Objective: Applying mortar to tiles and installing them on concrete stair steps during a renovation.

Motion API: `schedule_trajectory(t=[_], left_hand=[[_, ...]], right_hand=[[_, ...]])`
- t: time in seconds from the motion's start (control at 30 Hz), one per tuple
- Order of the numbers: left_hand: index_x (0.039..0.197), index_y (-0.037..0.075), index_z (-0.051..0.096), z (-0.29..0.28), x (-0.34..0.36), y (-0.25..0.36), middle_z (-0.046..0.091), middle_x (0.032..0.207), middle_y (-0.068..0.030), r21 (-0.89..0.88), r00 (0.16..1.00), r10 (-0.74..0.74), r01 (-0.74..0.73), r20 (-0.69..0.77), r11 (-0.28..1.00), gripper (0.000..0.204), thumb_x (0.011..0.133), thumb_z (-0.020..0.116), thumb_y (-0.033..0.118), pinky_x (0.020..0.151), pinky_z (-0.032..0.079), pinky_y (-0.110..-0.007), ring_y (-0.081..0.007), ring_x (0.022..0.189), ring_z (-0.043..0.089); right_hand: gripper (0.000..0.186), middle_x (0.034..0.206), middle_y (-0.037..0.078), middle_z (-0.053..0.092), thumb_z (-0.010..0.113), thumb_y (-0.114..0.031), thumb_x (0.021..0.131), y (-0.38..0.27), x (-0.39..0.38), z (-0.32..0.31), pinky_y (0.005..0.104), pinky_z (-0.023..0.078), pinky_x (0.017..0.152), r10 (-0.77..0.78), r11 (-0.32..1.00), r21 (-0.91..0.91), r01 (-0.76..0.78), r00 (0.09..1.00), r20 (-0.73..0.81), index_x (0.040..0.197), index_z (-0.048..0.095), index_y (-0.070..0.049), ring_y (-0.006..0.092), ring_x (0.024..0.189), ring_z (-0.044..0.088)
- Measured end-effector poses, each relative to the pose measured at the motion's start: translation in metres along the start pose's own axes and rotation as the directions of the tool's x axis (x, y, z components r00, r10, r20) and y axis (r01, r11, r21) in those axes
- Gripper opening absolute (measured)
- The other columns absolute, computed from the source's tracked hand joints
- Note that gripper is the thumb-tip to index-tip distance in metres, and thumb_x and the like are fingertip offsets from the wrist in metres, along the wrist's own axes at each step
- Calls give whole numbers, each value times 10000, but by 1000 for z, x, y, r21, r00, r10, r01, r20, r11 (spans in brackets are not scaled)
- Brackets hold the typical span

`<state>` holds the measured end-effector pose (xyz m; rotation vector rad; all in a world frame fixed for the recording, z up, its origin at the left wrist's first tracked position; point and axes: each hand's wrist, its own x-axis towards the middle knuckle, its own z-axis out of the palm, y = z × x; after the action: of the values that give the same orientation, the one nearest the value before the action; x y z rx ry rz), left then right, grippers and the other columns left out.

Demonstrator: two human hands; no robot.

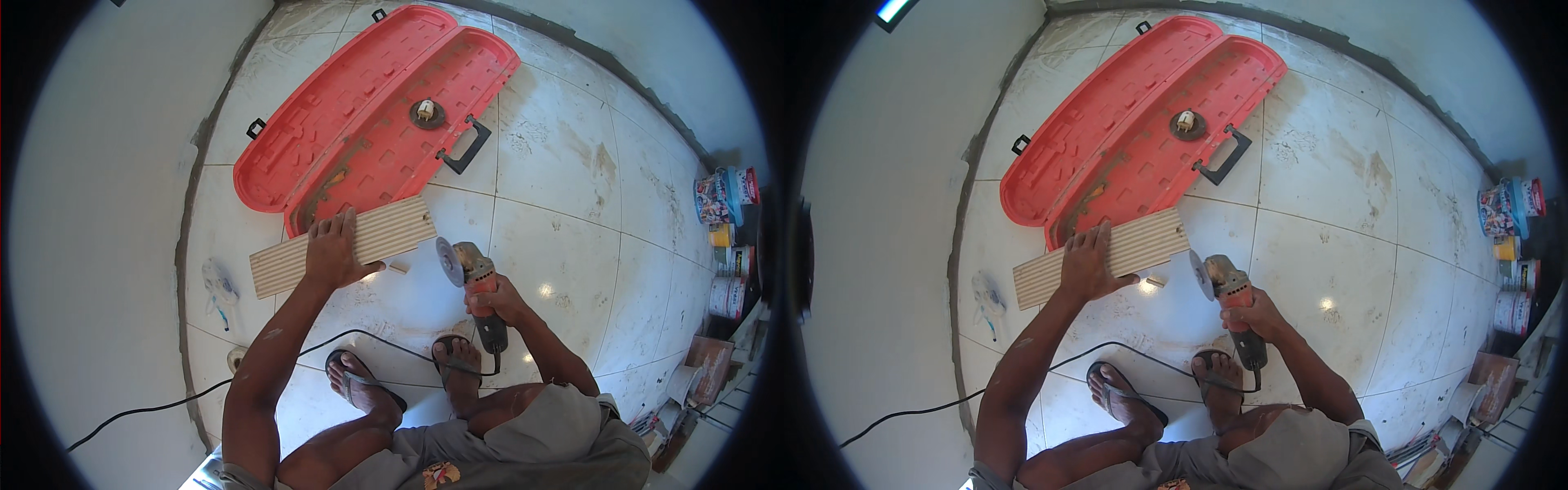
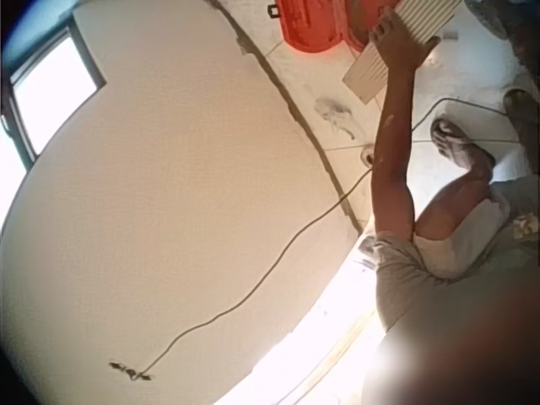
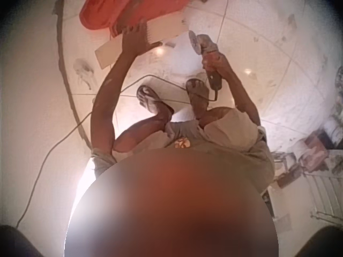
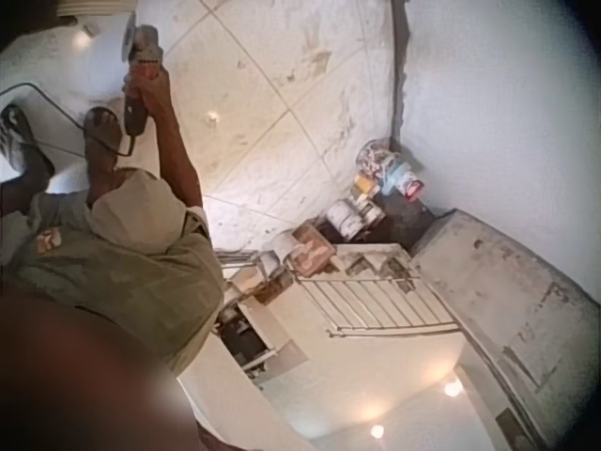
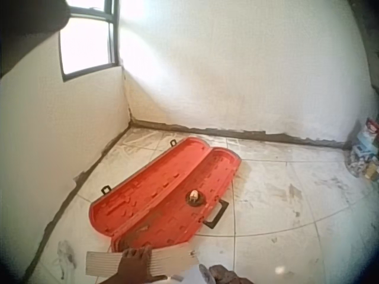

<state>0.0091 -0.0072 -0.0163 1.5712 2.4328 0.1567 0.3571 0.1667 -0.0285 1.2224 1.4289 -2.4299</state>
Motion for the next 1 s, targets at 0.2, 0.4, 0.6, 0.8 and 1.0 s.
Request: schedule_trajectory(t=[0.2, 0.4, 0.6, 0.8, 1.0], left_hand=[[1628, -11, 320, 20, -14, 6, 457, 1583, -231, 95, 982, 50, -33, -182, 995, 1346, 647, 897, 707, 1251, 287, -629, -442, 1486, 408], [1621, 24, 374, 43, -70, 86, 511, 1544, -254, -312, 920, 319, -379, -225, 871, 1131, 829, 776, 725, 1218, 365, -592, -472, 1455, 472], [1510, -26, 480, 45, -96, 183, 693, 1238, -210, -832, 796, 304, 401, 524, 384, 1056, 840, 778, 733, 1036, 529, -412, -320, 1163, 698], [1439, -14, 549, 12, -65, 196, 678, 1267, -157, -890, 869, 191, 449, 455, 76, 901, 819, 876, 551, 1049, 510, -381, -266, 1185, 666], [1400, 20, 606, -16, -59, 182, 680, 1259, -139, -917, 908, 133, 389, 398, 87, 824, 807, 886, 520, 1047, 507, -384, -249, 1172, 658]], right_hand=[[488, 989, 129, 723, 825, -227, 817, 13, -17, -16, 380, 633, 785, -52, 986, 156, 56, 998, -27, 1199, 625, 1, 234, 845, 756], [479, 1003, 138, 714, 811, -260, 853, 14, -20, -3, 396, 640, 803, -129, 922, 348, 173, 981, -147, 1205, 606, -8, 249, 870, 757], [472, 1023, 144, 695, 760, -326, 919, 15, -18, 31, 411, 644, 829, -142, 809, 542, 229, 970, -198, 1217, 573, -11, 266, 922, 750], [628, 1087, 193, 698, 653, -524, 990, -2, -14, 56, 450, 651, 841, -191, 832, 463, 306, 941, -279, 1316, 562, 5, 312, 961, 753], [850, 1298, 236, 669, 300, -755, 1062, -42, -14, 74, 484, 638, 887, -276, 627, 748, 216, 960, -45, 1503, 491, -54, 388, 1056, 734]])
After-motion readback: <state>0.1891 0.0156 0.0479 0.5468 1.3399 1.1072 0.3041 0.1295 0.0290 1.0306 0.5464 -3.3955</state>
